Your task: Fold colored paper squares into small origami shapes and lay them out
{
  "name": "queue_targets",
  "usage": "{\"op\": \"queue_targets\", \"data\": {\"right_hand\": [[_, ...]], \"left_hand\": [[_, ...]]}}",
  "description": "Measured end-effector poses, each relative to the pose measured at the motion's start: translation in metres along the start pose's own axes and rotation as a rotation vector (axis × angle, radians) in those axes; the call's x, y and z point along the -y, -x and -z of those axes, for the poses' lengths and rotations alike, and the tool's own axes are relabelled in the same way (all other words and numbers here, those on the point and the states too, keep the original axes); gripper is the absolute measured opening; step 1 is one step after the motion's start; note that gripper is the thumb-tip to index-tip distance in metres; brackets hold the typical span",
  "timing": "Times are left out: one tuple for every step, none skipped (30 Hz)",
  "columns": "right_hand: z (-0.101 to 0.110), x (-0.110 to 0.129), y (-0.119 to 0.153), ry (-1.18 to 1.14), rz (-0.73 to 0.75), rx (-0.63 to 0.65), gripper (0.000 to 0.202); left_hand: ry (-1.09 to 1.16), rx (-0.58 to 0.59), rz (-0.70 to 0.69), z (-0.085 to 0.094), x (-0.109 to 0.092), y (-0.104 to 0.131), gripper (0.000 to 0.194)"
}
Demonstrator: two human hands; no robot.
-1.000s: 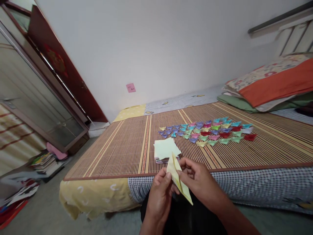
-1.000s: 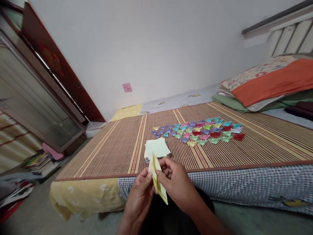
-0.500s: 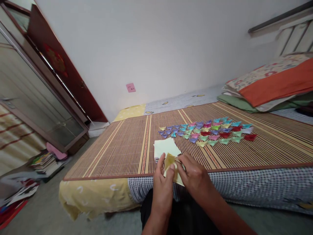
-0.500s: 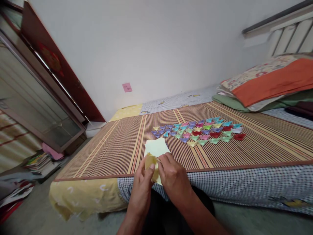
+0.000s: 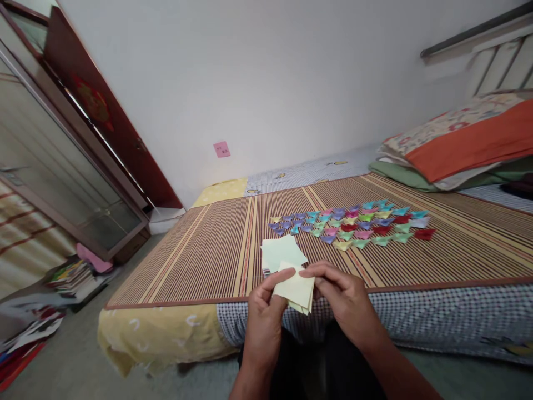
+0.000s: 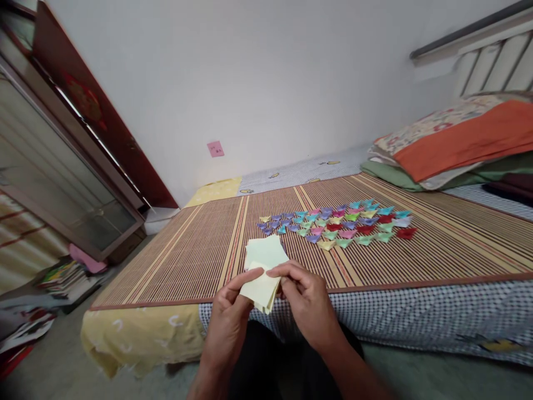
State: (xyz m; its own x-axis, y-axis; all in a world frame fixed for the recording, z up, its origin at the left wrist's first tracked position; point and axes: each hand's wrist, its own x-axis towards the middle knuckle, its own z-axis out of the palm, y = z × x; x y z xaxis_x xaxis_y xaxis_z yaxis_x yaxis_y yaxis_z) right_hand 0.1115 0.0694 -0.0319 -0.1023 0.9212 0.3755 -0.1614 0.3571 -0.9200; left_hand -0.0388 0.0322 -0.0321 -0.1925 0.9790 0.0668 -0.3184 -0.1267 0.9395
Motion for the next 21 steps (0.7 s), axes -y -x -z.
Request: {"op": "queue_targets", "data": {"right_hand": [[0.001, 0.001, 0.000, -0.013, -0.007, 0.013, 0.019], [0.001, 0.001, -0.001, -0.036, -0.034, 0.014, 0.020], [0.001, 0.002, -0.001, -0.065, -0.073, 0.000, 0.022], [0.001, 0.002, -0.002, -0.089, -0.115, -0.021, 0.026], [0.001, 0.002, -0.004, -0.103, -0.152, -0.041, 0.032], [0.000, 0.002, -0.005, -0.103, -0.178, -0.052, 0.036], [-0.001, 0.002, -0.006, -0.094, -0.193, -0.051, 0.038], [-0.001, 0.002, -0.007, -0.083, -0.200, -0.037, 0.038], [-0.001, 0.002, -0.008, -0.076, -0.203, -0.022, 0.038], [-0.001, 0.002, -0.009, -0.079, -0.204, -0.016, 0.038], [-0.001, 0.002, -0.009, -0.089, -0.203, -0.017, 0.037], [0.000, 0.002, -0.009, -0.098, -0.198, -0.024, 0.037], [0.000, 0.002, -0.008, -0.102, -0.188, -0.027, 0.036], [0.001, 0.002, -0.007, -0.094, -0.174, -0.026, 0.035], [0.001, 0.001, -0.007, -0.075, -0.153, -0.023, 0.033], [0.001, 0.000, -0.006, -0.046, -0.128, -0.021, 0.031], [0.001, -0.001, -0.006, -0.010, -0.103, -0.019, 0.029], [0.001, -0.001, -0.005, 0.028, -0.080, -0.021, 0.027], [0.001, -0.002, -0.005, 0.065, -0.058, -0.026, 0.025], [0.000, -0.002, -0.006, 0.096, -0.040, -0.032, 0.024], [0.000, -0.002, -0.006, 0.115, -0.030, -0.035, 0.022]], "left_hand": [[-0.034, 0.000, -0.021, 0.001, -0.001, 0.000, 0.027], [-0.076, 0.003, -0.048, 0.002, -0.003, 0.001, 0.027], [-0.124, 0.012, -0.079, 0.002, -0.004, 0.001, 0.027], [-0.174, 0.025, -0.111, 0.002, -0.006, 0.002, 0.027], [-0.222, 0.042, -0.144, 0.002, -0.007, 0.003, 0.028], [-0.265, 0.057, -0.176, 0.001, -0.008, 0.004, 0.029], [-0.300, 0.070, -0.200, 0.000, -0.009, 0.006, 0.030], [-0.319, 0.080, -0.214, -0.001, -0.009, 0.008, 0.032], [-0.317, 0.087, -0.212, -0.002, -0.009, 0.010, 0.034], [-0.292, 0.091, -0.199, -0.002, -0.009, 0.012, 0.035], [-0.243, 0.094, -0.179, -0.002, -0.009, 0.013, 0.038], [-0.177, 0.101, -0.156, -0.002, -0.010, 0.014, 0.044], [-0.108, 0.105, -0.136, -0.002, -0.011, 0.014, 0.054], [-0.051, 0.101, -0.117, -0.002, -0.012, 0.012, 0.062], [-0.014, 0.095, -0.094, -0.002, -0.014, 0.010, 0.068], [-0.004, 0.070, -0.074, -0.003, -0.015, 0.008, 0.068], [-0.025, 0.035, -0.036, -0.003, -0.016, 0.005, 0.061], [-0.051, 0.018, 0.001, -0.003, -0.017, 0.003, 0.051], [-0.071, 0.008, 0.020, -0.004, -0.017, 0.001, 0.042], [-0.080, 0.017, 0.035, -0.004, -0.016, -0.001, 0.036], [-0.072, 0.033, 0.038, -0.004, -0.015, -0.002, 0.031]]}}
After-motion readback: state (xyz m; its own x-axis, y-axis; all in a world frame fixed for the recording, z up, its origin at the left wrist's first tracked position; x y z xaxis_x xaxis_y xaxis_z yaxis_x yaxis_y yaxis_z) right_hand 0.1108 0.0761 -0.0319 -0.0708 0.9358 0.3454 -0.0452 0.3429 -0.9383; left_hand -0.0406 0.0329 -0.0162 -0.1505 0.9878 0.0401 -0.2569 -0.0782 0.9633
